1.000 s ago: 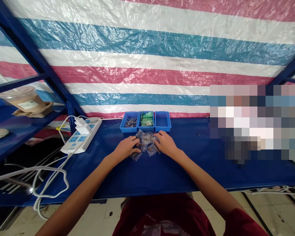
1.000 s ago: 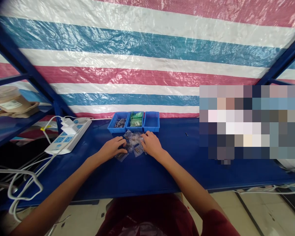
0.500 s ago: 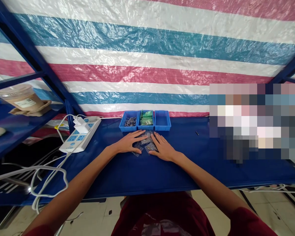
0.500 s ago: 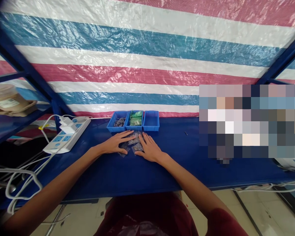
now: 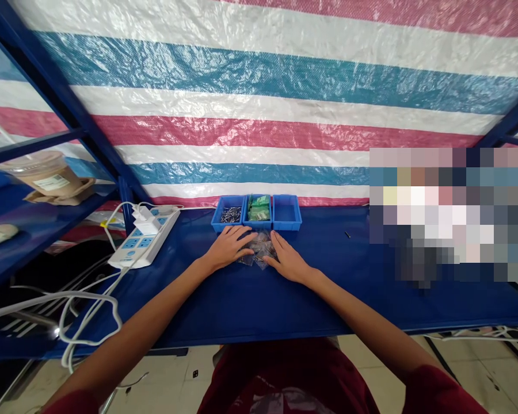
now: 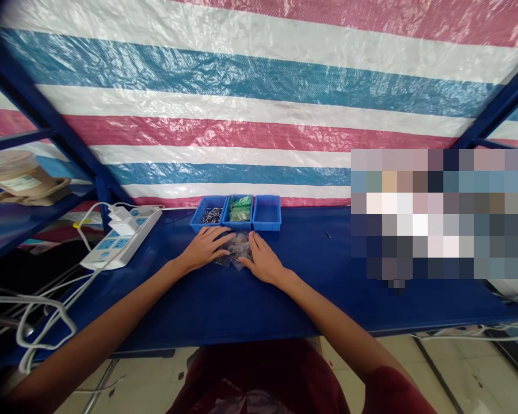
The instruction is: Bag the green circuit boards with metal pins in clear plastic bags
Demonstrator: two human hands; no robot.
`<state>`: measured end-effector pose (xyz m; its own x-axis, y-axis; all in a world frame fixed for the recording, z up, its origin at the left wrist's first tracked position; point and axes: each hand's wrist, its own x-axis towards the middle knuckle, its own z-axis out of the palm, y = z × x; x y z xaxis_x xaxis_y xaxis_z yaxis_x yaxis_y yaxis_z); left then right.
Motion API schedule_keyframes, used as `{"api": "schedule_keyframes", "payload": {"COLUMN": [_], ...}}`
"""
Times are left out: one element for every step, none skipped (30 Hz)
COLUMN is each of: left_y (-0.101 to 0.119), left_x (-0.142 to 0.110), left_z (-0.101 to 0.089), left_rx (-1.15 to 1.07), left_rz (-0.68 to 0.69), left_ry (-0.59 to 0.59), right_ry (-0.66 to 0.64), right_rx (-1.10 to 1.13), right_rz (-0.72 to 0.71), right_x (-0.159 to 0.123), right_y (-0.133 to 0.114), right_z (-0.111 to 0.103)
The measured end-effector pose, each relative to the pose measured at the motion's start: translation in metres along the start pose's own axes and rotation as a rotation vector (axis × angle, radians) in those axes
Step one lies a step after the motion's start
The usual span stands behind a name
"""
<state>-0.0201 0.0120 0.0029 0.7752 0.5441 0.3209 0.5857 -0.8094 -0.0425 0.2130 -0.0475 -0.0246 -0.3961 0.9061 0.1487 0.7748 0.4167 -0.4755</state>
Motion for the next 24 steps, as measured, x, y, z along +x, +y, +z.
{"api": "schedule_keyframes", "payload": {"left_y": [0.000,-0.001,-0.002,-0.004,-0.008,-0.012,-0.018,-0.025,-0.032,-0.039,-0.046,-0.052,-0.057,-0.060,-0.063,-0.065,-0.066,-0.067,-0.067,-0.067,-0.067,-0.067,-0.067,-0.067], "left_x": [0.003,0.007,0.012,0.020,0.029,0.039,0.050,0.061,0.073,0.084,0.094,0.104,0.112,0.120,0.126,0.130,0.134,0.137,0.140,0.142,0.143,0.144,0.145,0.146], "left_z": [-0.004,-0.009,-0.014,-0.018,-0.022,-0.025,-0.026,-0.026,-0.026,-0.024,-0.022,-0.020,-0.017,-0.015,-0.014,-0.013,-0.013,-0.013,-0.014,-0.015,-0.016,-0.016,-0.016,-0.015], "left_rx": [-0.023,-0.052,-0.079,-0.108,-0.137,-0.163,-0.184,-0.203,-0.221,-0.242,-0.261,-0.273,-0.280,-0.280,-0.273,-0.265,-0.252,-0.237,-0.221,-0.206,-0.195,-0.187,-0.184,-0.186], "left_rz": [-0.024,-0.067,-0.110,-0.148,-0.172,-0.186,-0.192,-0.189,-0.184,-0.172,-0.164,-0.156,-0.150,-0.138,-0.126,-0.117,-0.120,-0.126,-0.135,-0.144,-0.149,-0.150,-0.146,-0.140], "left_ry": [0.044,0.100,0.148,0.188,0.204,0.194,0.166,0.121,0.059,-0.016,-0.091,-0.170,-0.247,-0.317,-0.369,-0.418,-0.464,-0.493,-0.517,-0.537,-0.550,-0.561,-0.566,-0.565], "right_ry": [0.038,0.084,0.133,0.179,0.227,0.271,0.319,0.366,0.410,0.446,0.480,0.498,0.501,0.492,0.473,0.447,0.421,0.395,0.371,0.351,0.332,0.315,0.300,0.287], "right_rx": [0.023,0.043,0.061,0.071,0.073,0.068,0.058,0.038,0.008,-0.025,-0.061,-0.094,-0.123,-0.149,-0.178,-0.207,-0.236,-0.261,-0.283,-0.299,-0.310,-0.317,-0.320,-0.319], "right_rz": [-0.001,-0.009,-0.022,-0.042,-0.061,-0.076,-0.085,-0.078,-0.061,-0.036,-0.005,0.019,0.034,0.036,0.023,0.001,-0.018,-0.034,-0.044,-0.048,-0.050,-0.053,-0.058,-0.064], "right_x": [0.000,0.001,0.003,0.006,0.010,0.015,0.021,0.027,0.033,0.039,0.044,0.047,0.049,0.050,0.050,0.049,0.048,0.046,0.045,0.044,0.044,0.043,0.043,0.043], "right_y": [-0.002,-0.003,-0.005,-0.006,-0.007,-0.007,-0.007,-0.006,-0.004,-0.001,0.001,0.004,0.006,0.007,0.008,0.009,0.009,0.010,0.010,0.010,0.010,0.011,0.012,0.013], "right_z": [-0.004,-0.008,-0.013,-0.018,-0.024,-0.029,-0.034,-0.038,-0.041,-0.042,-0.042,-0.040,-0.038,-0.035,-0.032,-0.029,-0.026,-0.024,-0.022,-0.021,-0.021,-0.021,-0.021,-0.021]}}
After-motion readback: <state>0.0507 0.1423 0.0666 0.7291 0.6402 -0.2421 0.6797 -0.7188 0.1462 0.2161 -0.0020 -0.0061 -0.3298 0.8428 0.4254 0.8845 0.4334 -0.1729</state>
